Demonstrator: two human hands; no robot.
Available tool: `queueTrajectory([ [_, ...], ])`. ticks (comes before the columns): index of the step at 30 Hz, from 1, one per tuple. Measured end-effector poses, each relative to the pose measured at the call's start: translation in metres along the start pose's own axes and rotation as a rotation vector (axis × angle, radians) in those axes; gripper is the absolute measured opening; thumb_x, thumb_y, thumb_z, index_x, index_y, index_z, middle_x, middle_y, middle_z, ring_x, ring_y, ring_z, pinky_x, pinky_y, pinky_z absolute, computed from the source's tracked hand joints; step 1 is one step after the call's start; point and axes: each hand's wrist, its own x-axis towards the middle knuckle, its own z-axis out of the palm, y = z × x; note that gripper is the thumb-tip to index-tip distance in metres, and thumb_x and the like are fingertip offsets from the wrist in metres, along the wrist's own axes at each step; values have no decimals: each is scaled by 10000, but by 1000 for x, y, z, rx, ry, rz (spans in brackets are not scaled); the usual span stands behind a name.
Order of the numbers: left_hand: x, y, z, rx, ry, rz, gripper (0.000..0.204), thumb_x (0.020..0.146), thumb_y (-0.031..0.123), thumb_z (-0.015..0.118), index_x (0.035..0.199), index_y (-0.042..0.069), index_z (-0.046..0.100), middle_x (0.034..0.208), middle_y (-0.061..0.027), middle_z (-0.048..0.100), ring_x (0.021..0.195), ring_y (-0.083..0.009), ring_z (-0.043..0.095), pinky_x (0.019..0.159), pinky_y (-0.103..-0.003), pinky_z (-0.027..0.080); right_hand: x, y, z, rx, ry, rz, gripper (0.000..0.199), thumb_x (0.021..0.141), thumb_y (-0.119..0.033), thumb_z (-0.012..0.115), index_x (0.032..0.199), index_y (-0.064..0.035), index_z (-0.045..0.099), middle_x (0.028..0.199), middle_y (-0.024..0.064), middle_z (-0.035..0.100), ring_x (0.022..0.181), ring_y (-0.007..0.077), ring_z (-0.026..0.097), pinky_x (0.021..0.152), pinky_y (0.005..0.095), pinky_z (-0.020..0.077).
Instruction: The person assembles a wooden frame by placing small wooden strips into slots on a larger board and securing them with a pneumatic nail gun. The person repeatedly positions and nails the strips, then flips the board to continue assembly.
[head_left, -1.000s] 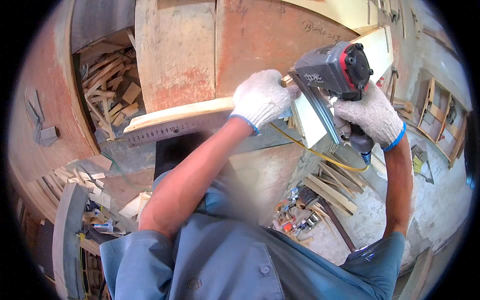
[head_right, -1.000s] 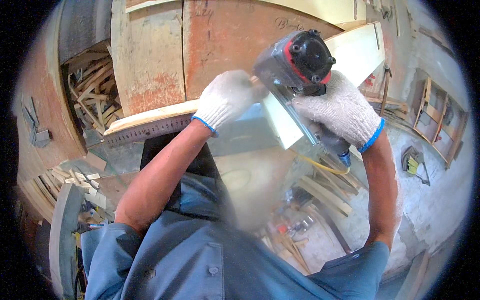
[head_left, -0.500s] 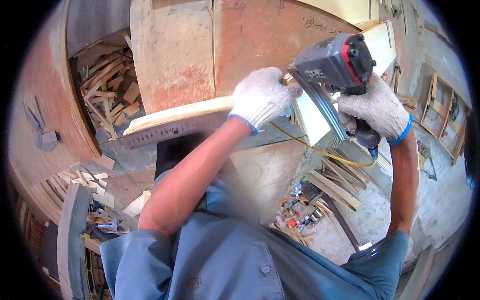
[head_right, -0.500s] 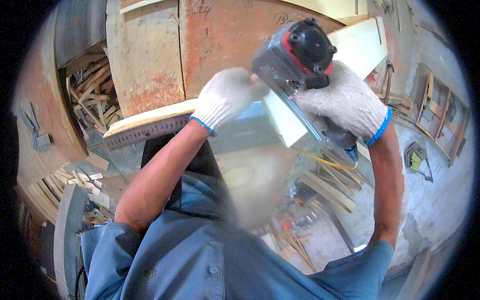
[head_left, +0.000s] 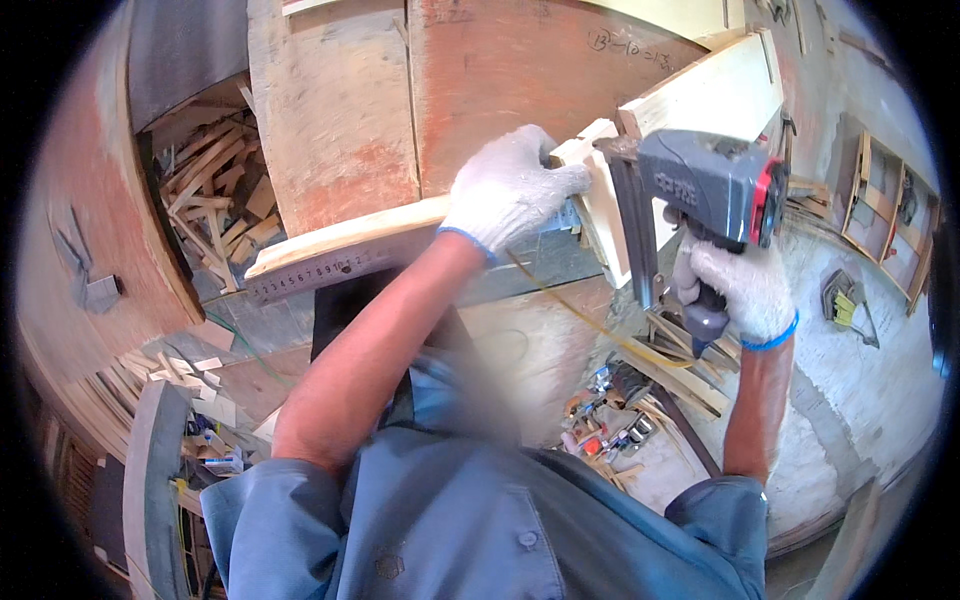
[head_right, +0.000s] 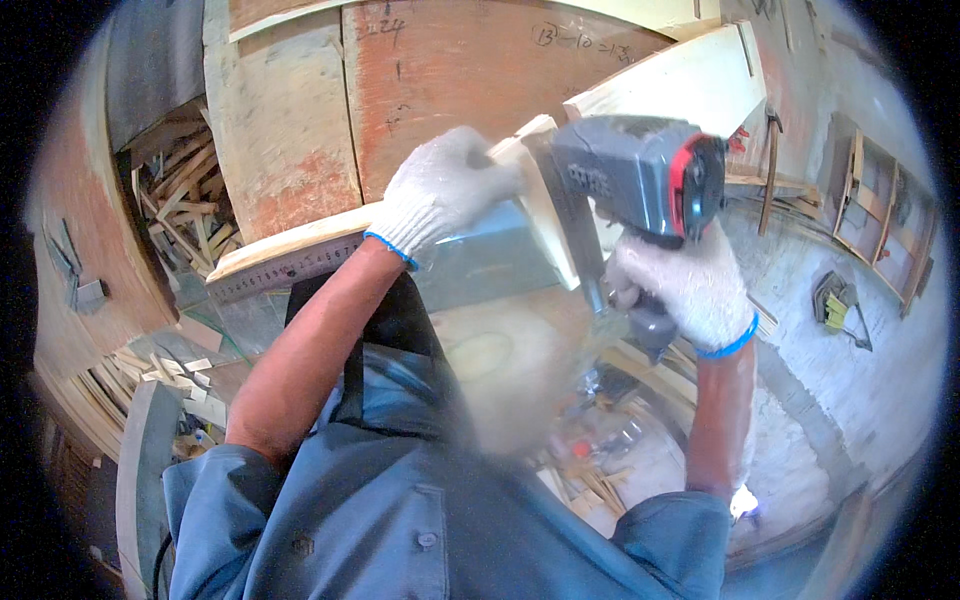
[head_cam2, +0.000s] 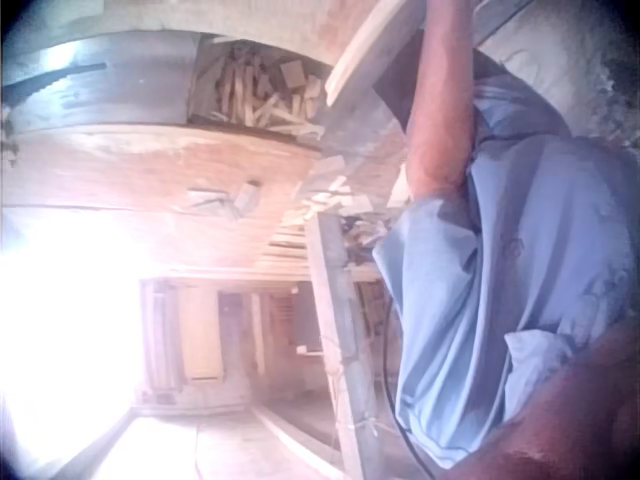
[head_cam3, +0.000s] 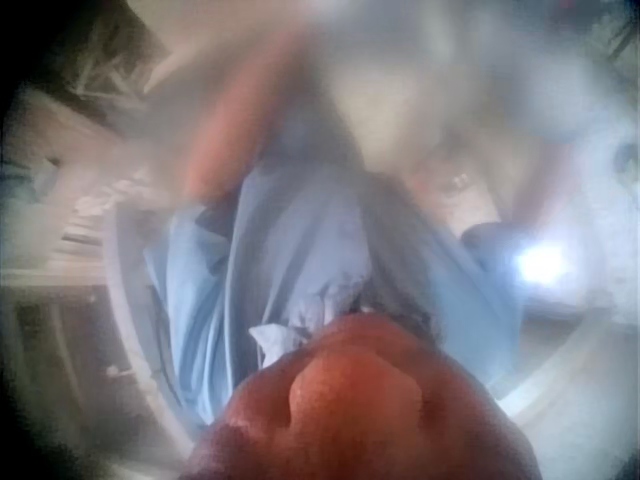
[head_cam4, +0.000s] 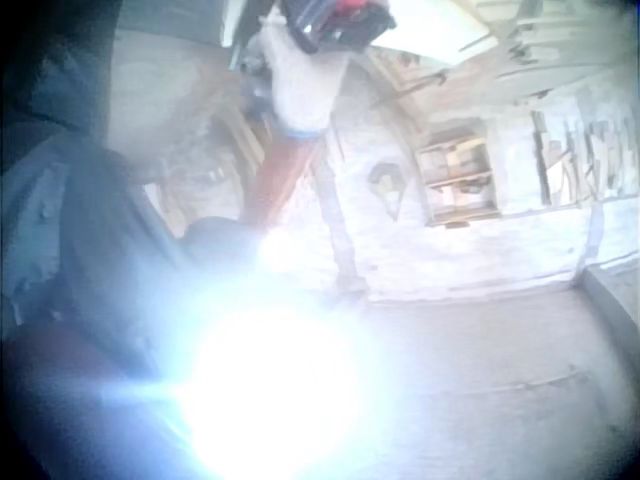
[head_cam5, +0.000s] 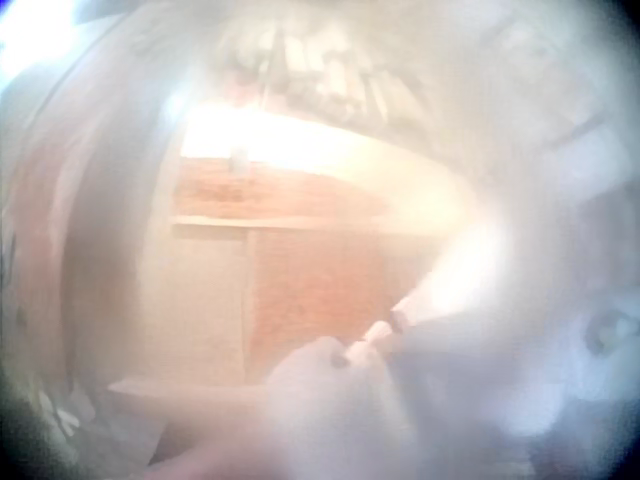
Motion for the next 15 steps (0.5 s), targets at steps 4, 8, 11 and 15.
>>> queueTrajectory([
  [4,8,-23,20,-205,158,242,559,861,423,740,1246,19,719,1179,-194,754,1116,-335,723,996,-410,541,-28,44,14,140,100,6,446,858,-98,670,1251,107,628,733,88,657,620,181,632,591,325,528],
  [8,13,-28,18,-293,96,365,589,876,372,742,1321,-11,686,1215,-208,743,1125,-328,714,1011,-390,534,-52,90,36,327,194,4,389,862,-97,664,1212,65,625,753,109,666,620,195,640,583,335,534],
  [11,18,-31,19,-332,44,420,578,879,355,737,1309,-29,692,1222,-218,740,1116,-322,711,1006,-381,532,-67,111,57,448,279,31,394,870,-87,625,1238,49,605,772,104,662,639,196,632,600,339,531],
  [15,30,-43,24,-375,-6,452,574,940,221,807,1405,-62,624,1240,-119,714,1095,-179,691,941,-319,598,-78,128,71,538,301,74,431,871,-92,625,1277,47,581,776,99,651,639,201,626,608,341,531],
])
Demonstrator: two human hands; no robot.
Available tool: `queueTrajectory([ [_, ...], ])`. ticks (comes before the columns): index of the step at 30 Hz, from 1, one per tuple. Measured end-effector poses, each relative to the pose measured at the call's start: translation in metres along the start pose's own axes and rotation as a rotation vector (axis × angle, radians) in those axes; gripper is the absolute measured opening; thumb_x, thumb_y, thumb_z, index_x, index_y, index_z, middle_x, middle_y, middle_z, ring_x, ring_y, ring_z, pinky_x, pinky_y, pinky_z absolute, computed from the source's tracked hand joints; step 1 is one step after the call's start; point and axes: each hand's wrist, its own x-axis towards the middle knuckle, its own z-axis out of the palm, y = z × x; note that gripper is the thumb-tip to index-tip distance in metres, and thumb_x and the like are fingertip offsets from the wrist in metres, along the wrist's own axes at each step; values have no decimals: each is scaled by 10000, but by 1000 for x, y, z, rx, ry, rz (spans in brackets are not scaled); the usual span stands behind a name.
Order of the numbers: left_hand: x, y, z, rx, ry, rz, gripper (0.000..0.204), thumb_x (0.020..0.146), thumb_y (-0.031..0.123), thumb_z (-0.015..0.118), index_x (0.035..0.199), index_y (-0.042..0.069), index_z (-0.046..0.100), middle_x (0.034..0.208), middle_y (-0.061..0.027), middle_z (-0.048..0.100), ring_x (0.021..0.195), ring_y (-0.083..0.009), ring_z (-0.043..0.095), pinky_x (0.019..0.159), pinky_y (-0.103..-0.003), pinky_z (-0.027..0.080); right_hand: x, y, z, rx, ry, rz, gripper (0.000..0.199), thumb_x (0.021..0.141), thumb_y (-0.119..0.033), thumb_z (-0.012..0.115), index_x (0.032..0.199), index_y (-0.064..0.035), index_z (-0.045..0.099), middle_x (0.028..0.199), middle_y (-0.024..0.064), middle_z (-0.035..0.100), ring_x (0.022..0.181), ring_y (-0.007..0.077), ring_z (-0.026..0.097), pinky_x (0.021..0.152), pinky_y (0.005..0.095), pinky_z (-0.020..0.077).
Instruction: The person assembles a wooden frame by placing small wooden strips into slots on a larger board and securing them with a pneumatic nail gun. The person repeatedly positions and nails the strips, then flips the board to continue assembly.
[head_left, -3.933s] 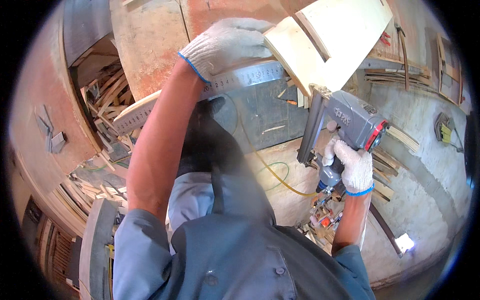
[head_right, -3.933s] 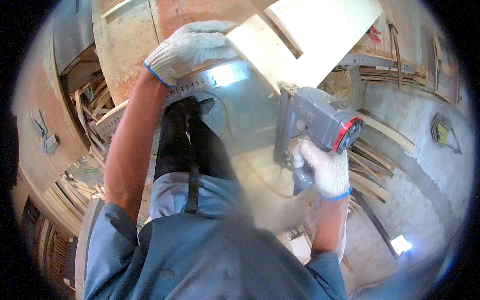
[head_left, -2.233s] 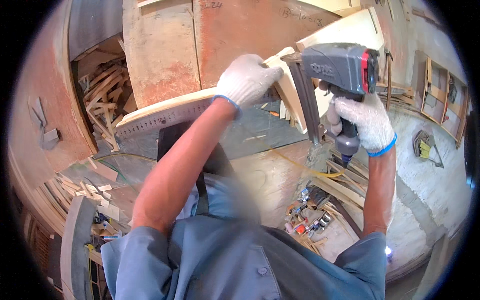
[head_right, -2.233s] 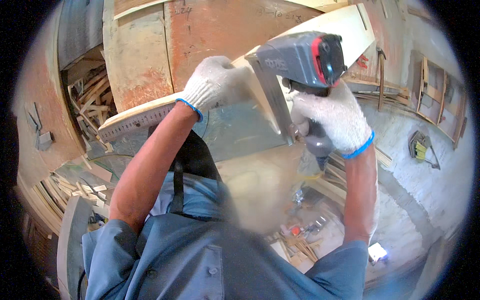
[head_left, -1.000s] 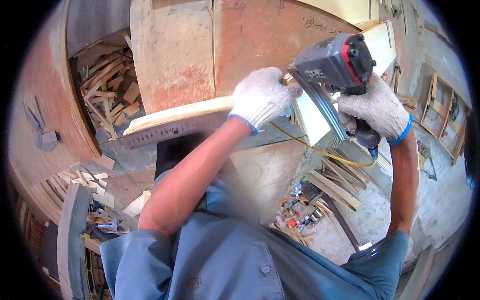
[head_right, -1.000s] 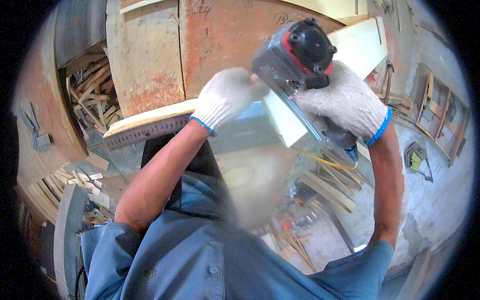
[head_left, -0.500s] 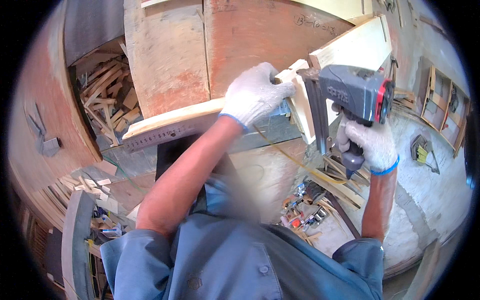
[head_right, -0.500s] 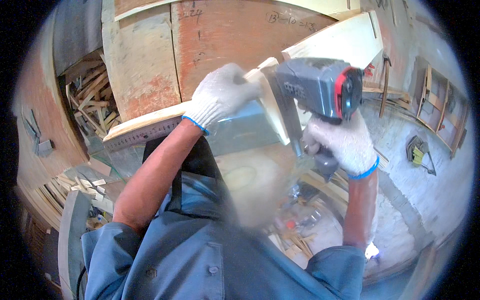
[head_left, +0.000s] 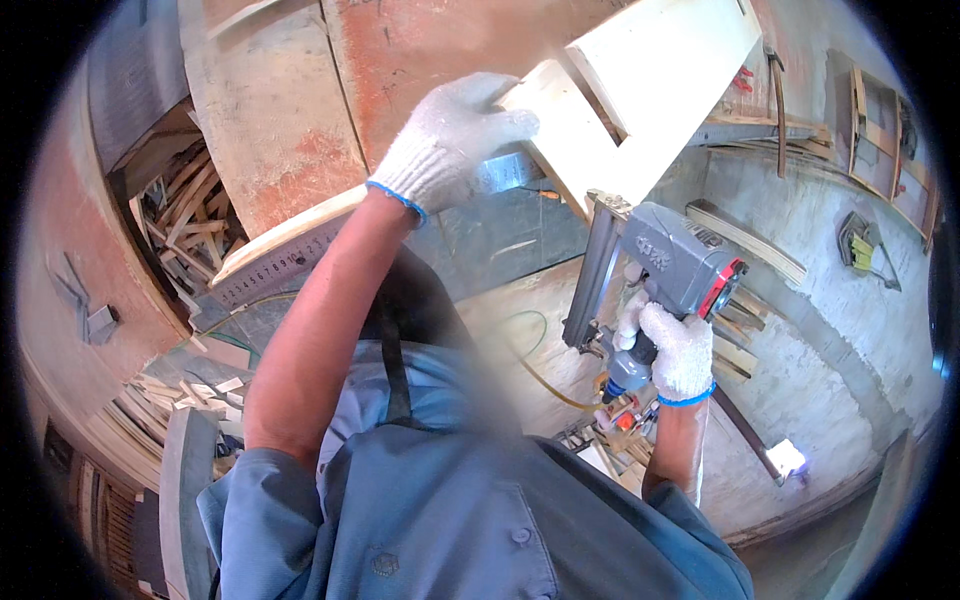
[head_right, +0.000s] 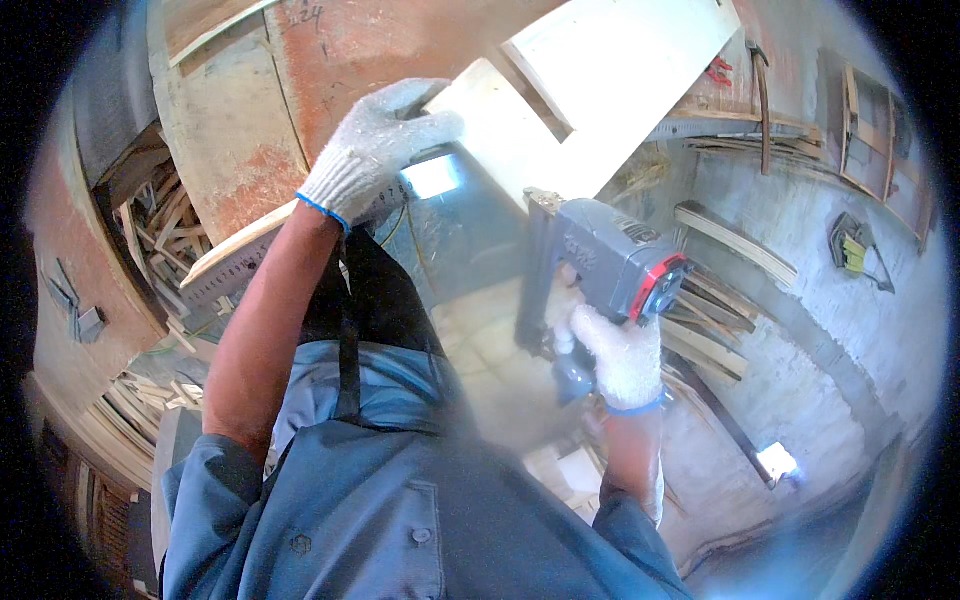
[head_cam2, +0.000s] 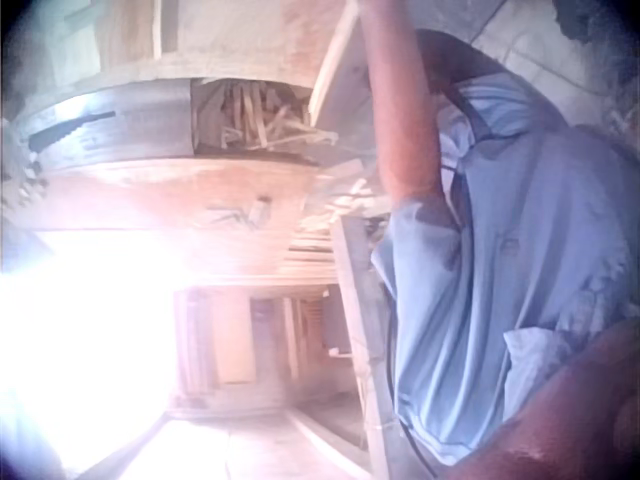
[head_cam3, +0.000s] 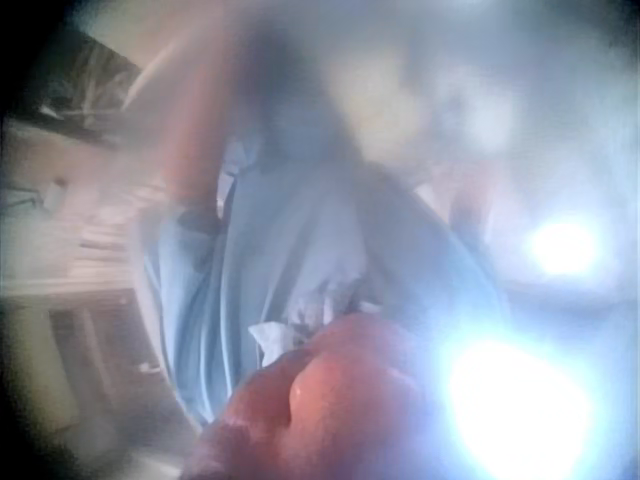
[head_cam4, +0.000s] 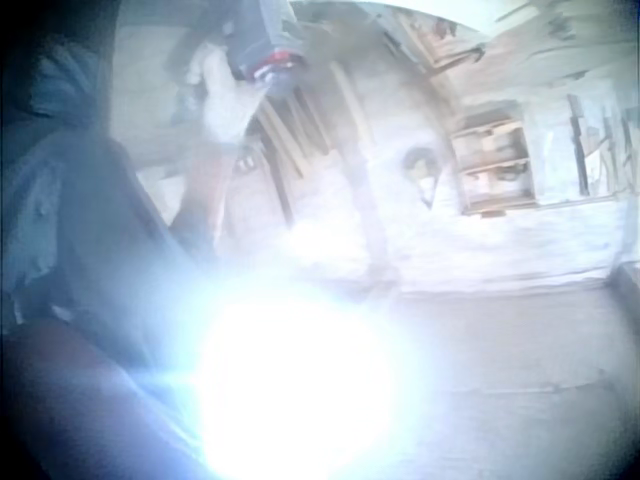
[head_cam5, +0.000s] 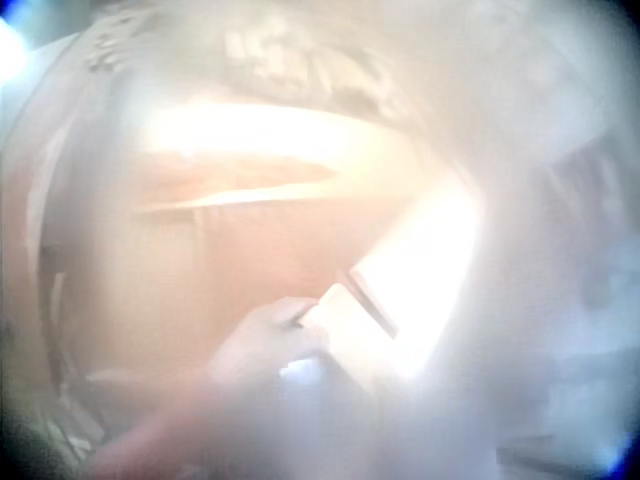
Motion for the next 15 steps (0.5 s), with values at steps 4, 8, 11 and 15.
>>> queueTrajectory([
  [4,0,-1,0,-3,4,1,563,958,237,792,1412,-52,625,1226,-118,724,1087,-167,698,941,-310,594,-1,30,-13,-3,19,-67,467,867,-128,669,1283,62,574,775,95,636,626,202,622,602,343,533],
  [8,-3,6,-2,169,12,-1,547,965,281,783,1403,-18,650,1181,-90,744,1049,-148,705,913,-285,581,-2,35,-11,31,17,-86,485,874,-167,699,1283,65,579,779,93,641,623,199,621,598,338,529],
  [11,-3,5,-1,148,6,-9,532,967,297,779,1391,-4,666,1154,-74,744,1010,-137,700,873,-275,573,-4,32,-4,72,33,-82,477,879,-164,698,1282,65,586,780,94,647,624,197,622,597,335,526],
  [15,-3,2,-3,209,29,28,497,969,310,777,1351,2,694,1098,-54,743,958,-117,685,833,-267,561,4,32,-3,49,0,-103,442,880,-118,663,1275,66,593,769,97,653,625,200,624,601,338,528],
])
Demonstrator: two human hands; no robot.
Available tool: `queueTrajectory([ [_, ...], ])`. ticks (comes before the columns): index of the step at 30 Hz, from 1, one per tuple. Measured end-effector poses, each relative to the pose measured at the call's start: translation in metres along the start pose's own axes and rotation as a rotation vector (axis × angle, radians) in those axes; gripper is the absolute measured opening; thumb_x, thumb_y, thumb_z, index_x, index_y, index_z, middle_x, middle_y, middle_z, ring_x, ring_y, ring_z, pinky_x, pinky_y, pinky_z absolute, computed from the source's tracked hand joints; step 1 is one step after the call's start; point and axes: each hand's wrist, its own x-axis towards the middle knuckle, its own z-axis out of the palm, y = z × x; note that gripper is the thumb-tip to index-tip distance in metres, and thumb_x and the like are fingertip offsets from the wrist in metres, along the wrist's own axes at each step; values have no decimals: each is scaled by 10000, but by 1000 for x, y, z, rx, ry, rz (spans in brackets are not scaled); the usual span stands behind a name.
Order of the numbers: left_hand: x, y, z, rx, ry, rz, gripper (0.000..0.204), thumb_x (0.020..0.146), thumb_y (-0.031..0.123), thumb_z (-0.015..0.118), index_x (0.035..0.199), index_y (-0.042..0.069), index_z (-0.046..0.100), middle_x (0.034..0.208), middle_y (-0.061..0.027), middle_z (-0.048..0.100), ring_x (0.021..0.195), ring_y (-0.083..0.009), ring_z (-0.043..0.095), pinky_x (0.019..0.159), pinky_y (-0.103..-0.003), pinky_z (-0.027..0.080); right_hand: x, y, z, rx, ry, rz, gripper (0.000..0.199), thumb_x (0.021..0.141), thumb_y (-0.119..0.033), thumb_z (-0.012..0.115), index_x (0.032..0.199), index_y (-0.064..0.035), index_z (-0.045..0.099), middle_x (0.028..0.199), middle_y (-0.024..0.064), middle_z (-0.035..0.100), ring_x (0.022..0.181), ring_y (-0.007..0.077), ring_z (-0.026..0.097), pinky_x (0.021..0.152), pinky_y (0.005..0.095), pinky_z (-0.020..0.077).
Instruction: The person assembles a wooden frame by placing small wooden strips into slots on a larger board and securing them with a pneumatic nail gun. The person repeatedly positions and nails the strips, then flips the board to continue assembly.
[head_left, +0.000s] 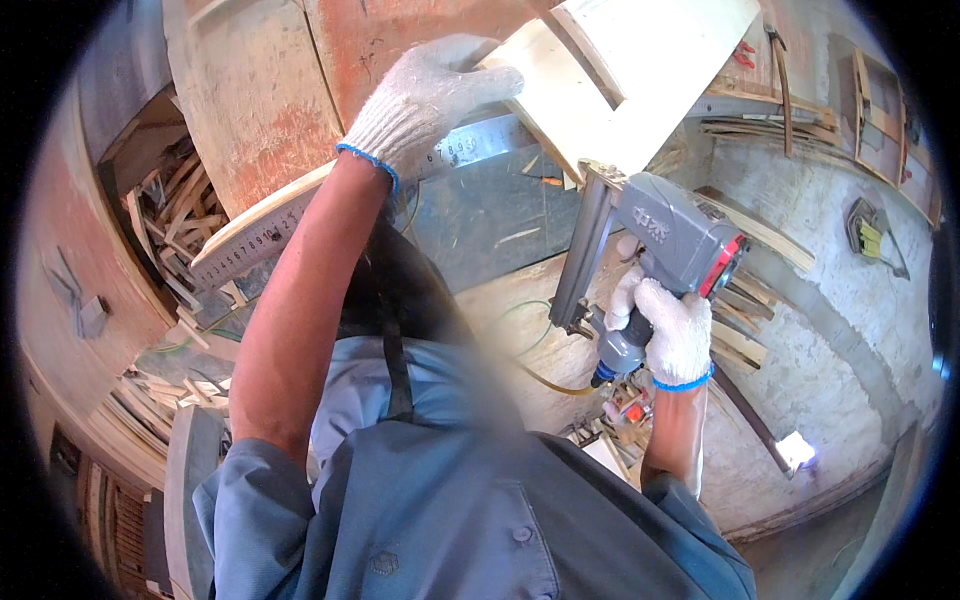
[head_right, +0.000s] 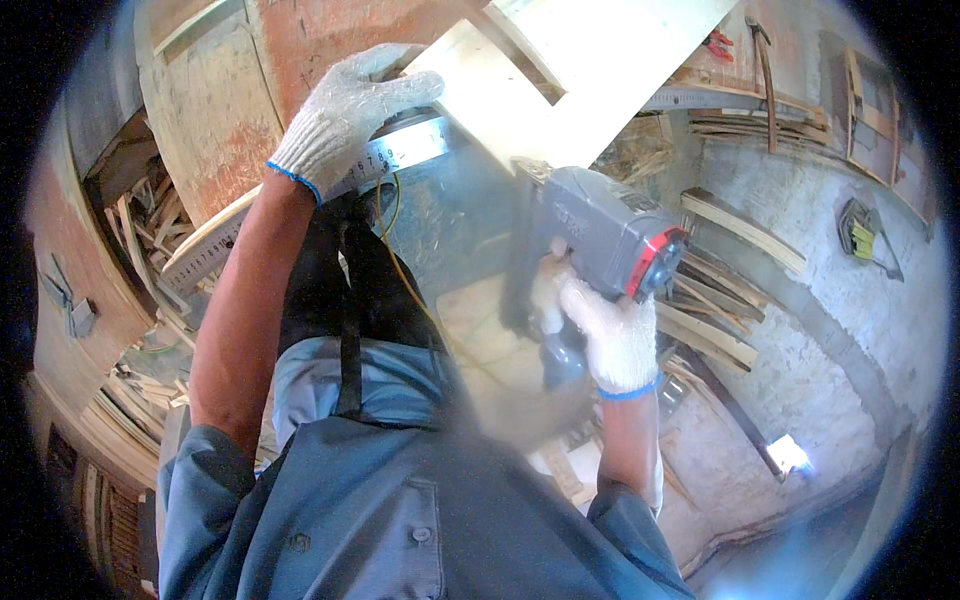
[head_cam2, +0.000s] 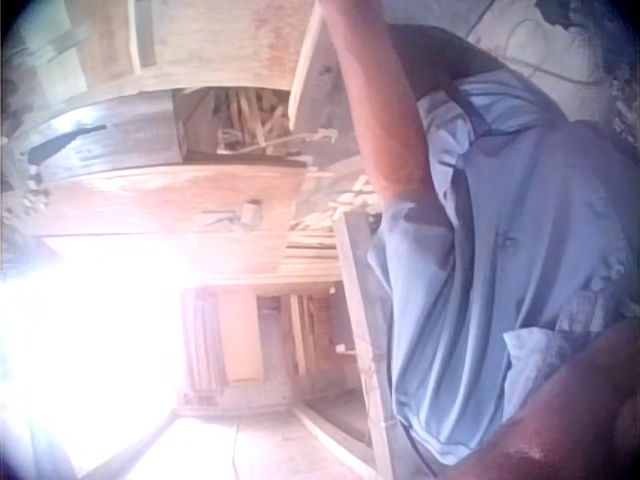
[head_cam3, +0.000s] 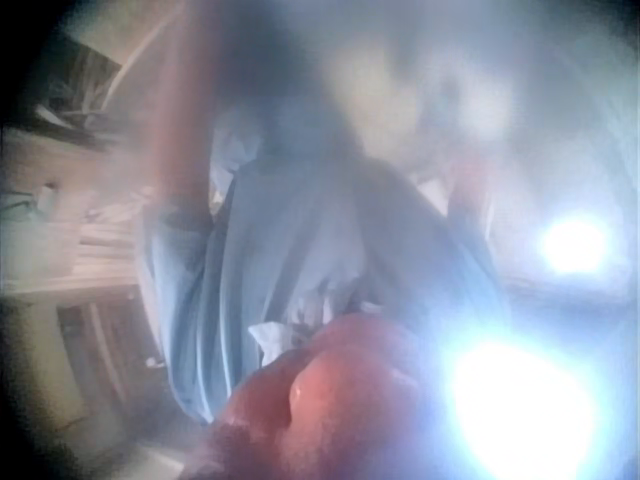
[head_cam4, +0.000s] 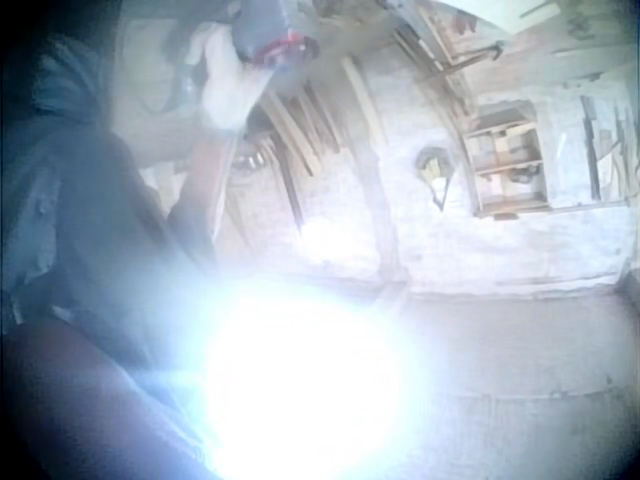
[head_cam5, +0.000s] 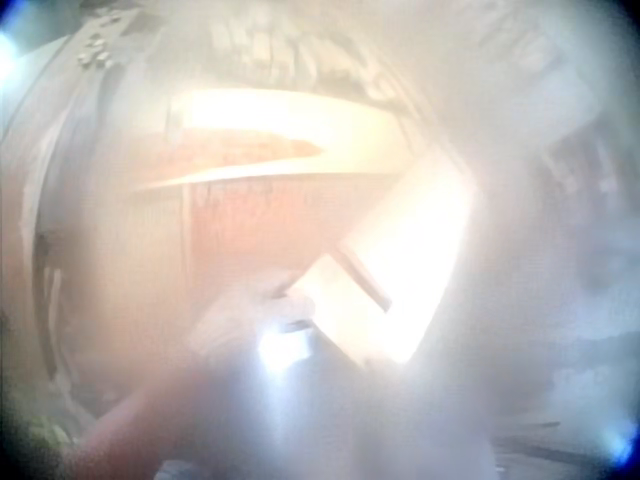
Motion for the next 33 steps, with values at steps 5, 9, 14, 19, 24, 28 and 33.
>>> queueTrajectory([
  [5,3,-8,0,-49,-20,24,476,970,329,774,1308,-1,716,1055,-43,735,941,-103,670,840,-278,560,4,-15,4,15,-42,60,419,880,-92,631,1267,67,599,752,100,656,621,201,624,607,341,530],
  [9,0,6,-2,39,-22,-20,503,968,325,775,1328,-18,701,1086,-47,737,975,-112,665,875,-288,556,6,-20,0,-73,-49,81,415,883,-86,631,1268,65,601,749,97,653,619,198,622,608,339,529],
  [14,-4,16,-6,84,-16,13,557,974,327,752,1402,-17,662,1170,-68,744,1043,-123,661,926,-292,547,8,-14,-6,-120,-56,70,410,886,-72,623,1273,62,602,748,97,652,625,200,623,614,338,529],
  [19,-2,16,-4,-2,-52,-28,546,978,313,744,1405,-16,659,1165,-63,741,1041,-130,668,918,-292,550,6,-20,-1,-131,-47,82,400,895,-73,619,1272,59,610,752,100,653,629,201,623,619,340,528],
  [24,1,8,-3,-27,-74,-53,523,983,316,735,1383,-14,672,1124,-51,740,1008,-127,672,902,-298,553,7,-16,-5,-120,-38,98,394,901,-80,630,1267,65,616,751,99,655,629,199,623,617,338,524],
  [28,0,8,0,42,-19,-30,523,987,355,722,1364,-4,685,1085,-56,741,976,-131,674,881,-314,553,9,-14,-10,-166,-39,97,418,900,-99,642,1276,80,608,751,98,657,627,201,627,613,333,522],
  [33,5,5,1,88,-2,-16,541,976,402,715,1343,5,697,1058,-60,744,946,-139,675,850,-315,549,10,-21,-3,-74,-77,99,451,901,-131,660,1283,99,592,750,104,661,629,208,640,603,337,527],
])
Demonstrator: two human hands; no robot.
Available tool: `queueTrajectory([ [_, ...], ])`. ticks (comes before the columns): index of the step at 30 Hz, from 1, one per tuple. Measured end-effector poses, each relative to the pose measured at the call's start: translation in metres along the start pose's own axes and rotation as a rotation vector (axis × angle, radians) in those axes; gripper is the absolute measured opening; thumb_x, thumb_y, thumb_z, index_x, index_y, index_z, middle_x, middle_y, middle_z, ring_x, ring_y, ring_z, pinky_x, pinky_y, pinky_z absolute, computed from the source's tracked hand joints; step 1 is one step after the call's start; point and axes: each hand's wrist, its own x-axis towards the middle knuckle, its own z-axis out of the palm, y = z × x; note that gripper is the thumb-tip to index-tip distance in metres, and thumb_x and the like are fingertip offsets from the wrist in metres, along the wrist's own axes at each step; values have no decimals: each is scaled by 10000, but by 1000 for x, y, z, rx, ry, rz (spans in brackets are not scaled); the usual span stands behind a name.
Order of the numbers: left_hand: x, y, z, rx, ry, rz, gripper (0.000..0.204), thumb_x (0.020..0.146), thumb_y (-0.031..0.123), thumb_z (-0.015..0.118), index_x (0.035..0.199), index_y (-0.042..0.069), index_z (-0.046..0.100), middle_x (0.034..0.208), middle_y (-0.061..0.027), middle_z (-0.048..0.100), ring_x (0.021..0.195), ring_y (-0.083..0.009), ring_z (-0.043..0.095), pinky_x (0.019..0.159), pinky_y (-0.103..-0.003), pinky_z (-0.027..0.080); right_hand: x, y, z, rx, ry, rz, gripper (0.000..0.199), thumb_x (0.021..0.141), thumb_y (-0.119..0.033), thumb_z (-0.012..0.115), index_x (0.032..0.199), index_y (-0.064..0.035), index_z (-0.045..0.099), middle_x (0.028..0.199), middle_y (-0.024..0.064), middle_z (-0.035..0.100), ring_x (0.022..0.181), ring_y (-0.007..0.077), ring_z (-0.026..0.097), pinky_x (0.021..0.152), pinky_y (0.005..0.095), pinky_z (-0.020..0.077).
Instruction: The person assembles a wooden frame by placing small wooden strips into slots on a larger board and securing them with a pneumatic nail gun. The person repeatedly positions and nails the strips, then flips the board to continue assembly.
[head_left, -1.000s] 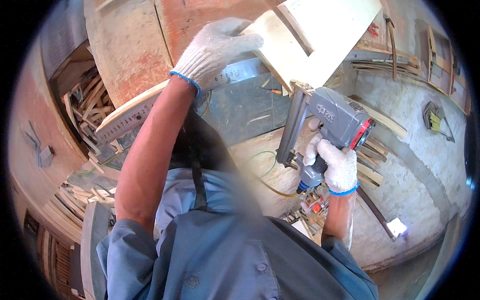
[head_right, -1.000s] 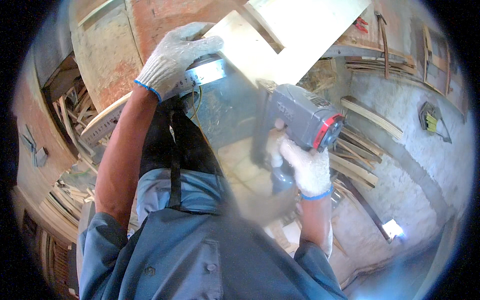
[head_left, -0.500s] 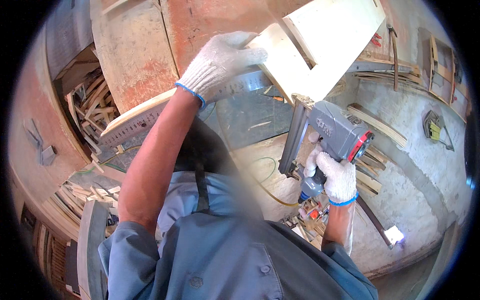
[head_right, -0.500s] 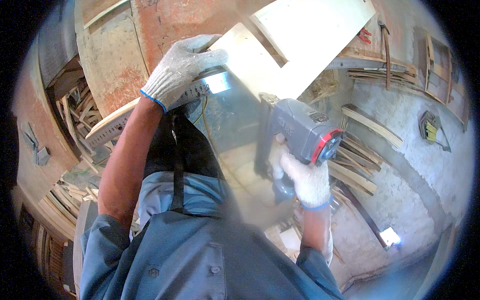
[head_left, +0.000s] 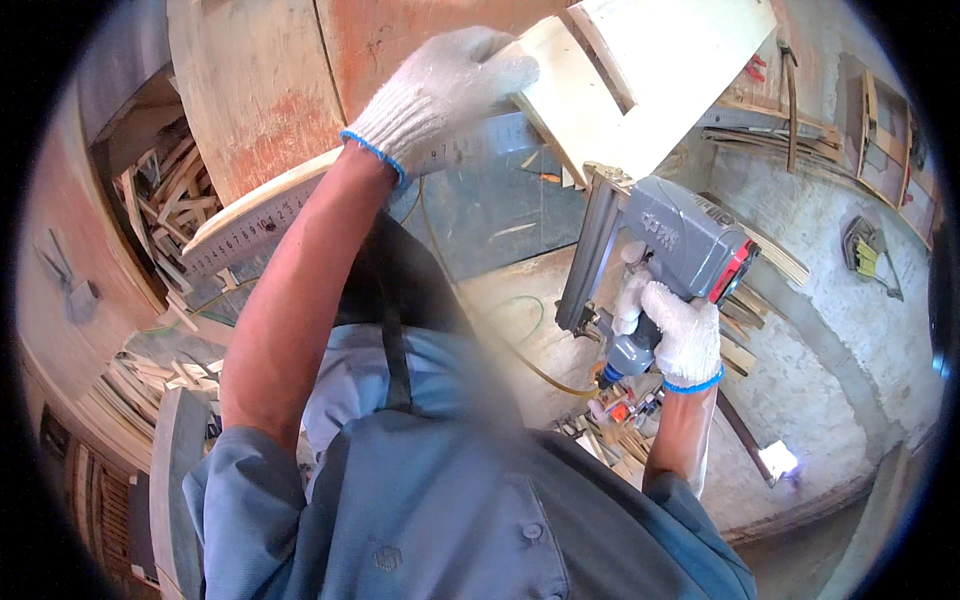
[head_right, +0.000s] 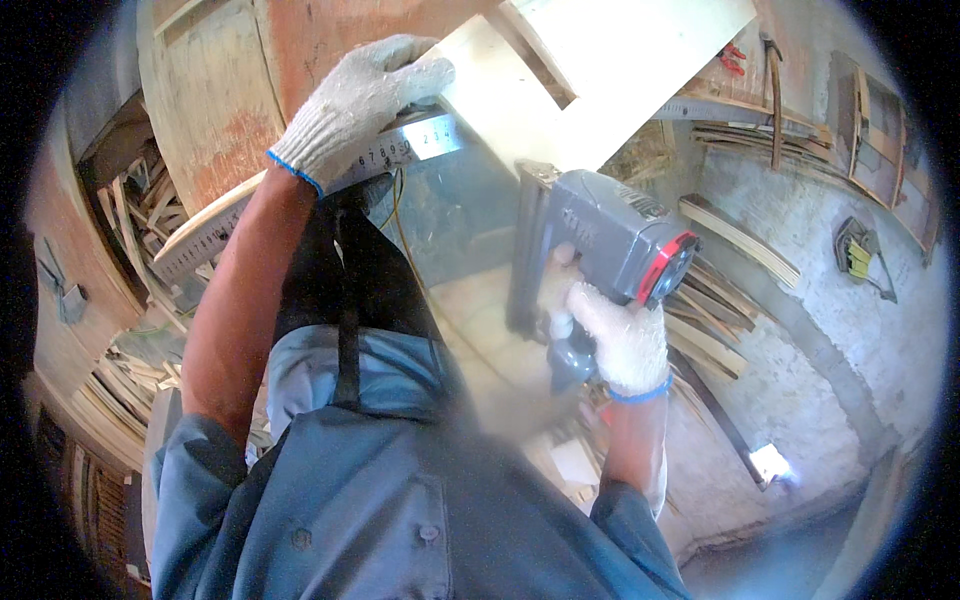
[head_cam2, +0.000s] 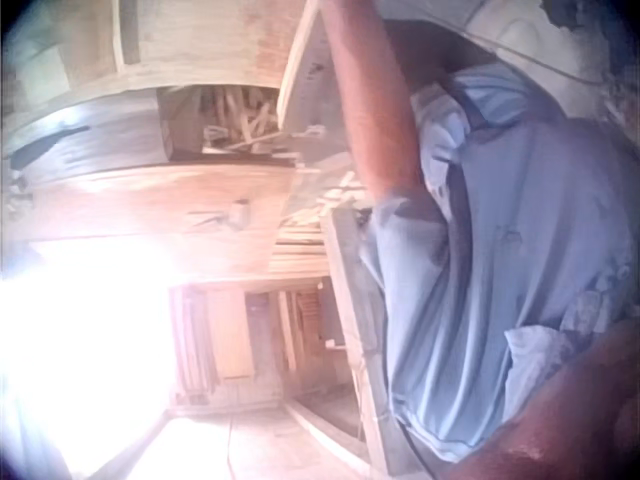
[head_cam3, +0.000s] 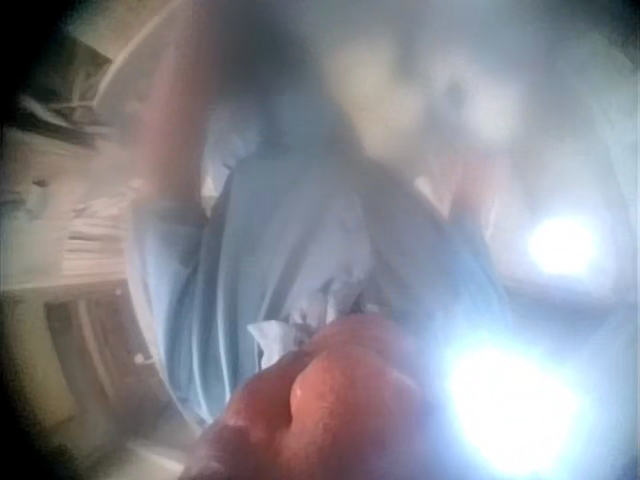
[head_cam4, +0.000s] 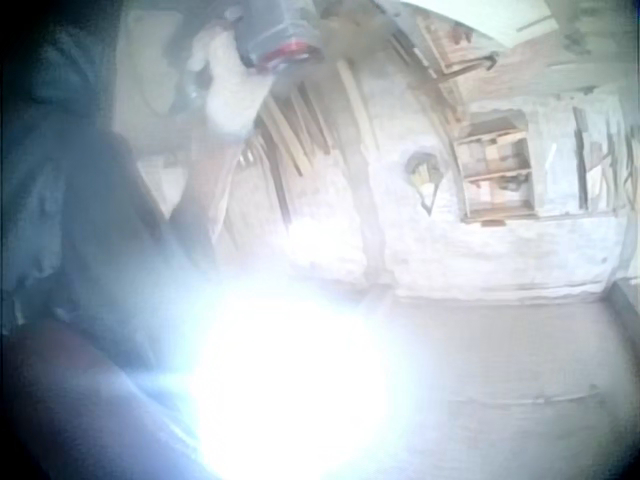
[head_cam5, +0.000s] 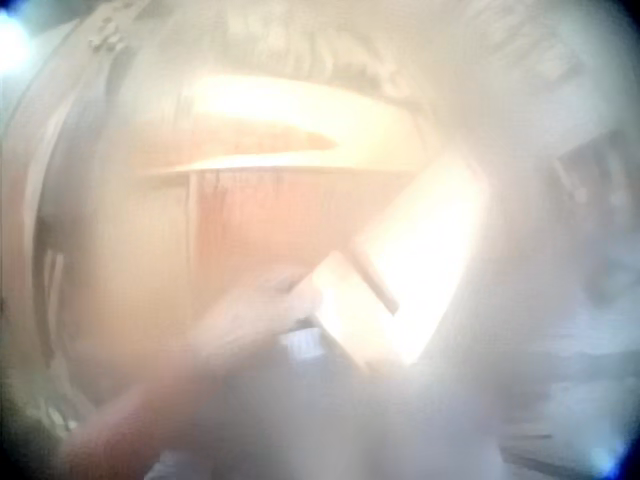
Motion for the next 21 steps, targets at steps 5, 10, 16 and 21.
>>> queueTrajectory([
  [5,-9,20,-8,-245,-74,-80,409,1007,244,670,1328,-9,688,1163,-114,734,1038,-202,683,915,-351,543,0,12,-6,58,5,3,480,907,-148,677,1303,101,569,741,105,657,614,216,639,586,349,532],
  [10,-1,-12,-16,372,-14,467,371,997,229,632,1287,11,707,1181,-182,738,1068,-298,687,949,-402,529,-9,20,2,49,54,-101,492,891,-131,665,1310,102,551,722,108,637,579,217,616,565,349,530],
  [16,0,-3,-12,0,-19,149,319,991,250,606,1162,25,755,1115,-198,756,1045,-339,703,931,-426,531,-38,38,8,-108,65,-76,463,850,-108,642,1257,100,568,741,123,647,592,223,629,558,349,537],
  [21,7,-8,-6,58,-11,167,320,986,267,584,1058,38,795,1059,-212,771,1026,-374,715,915,-446,532,-29,57,-11,-288,4,-69,445,837,-126,662,1219,92,592,752,126,653,607,225,643,569,350,547],
])
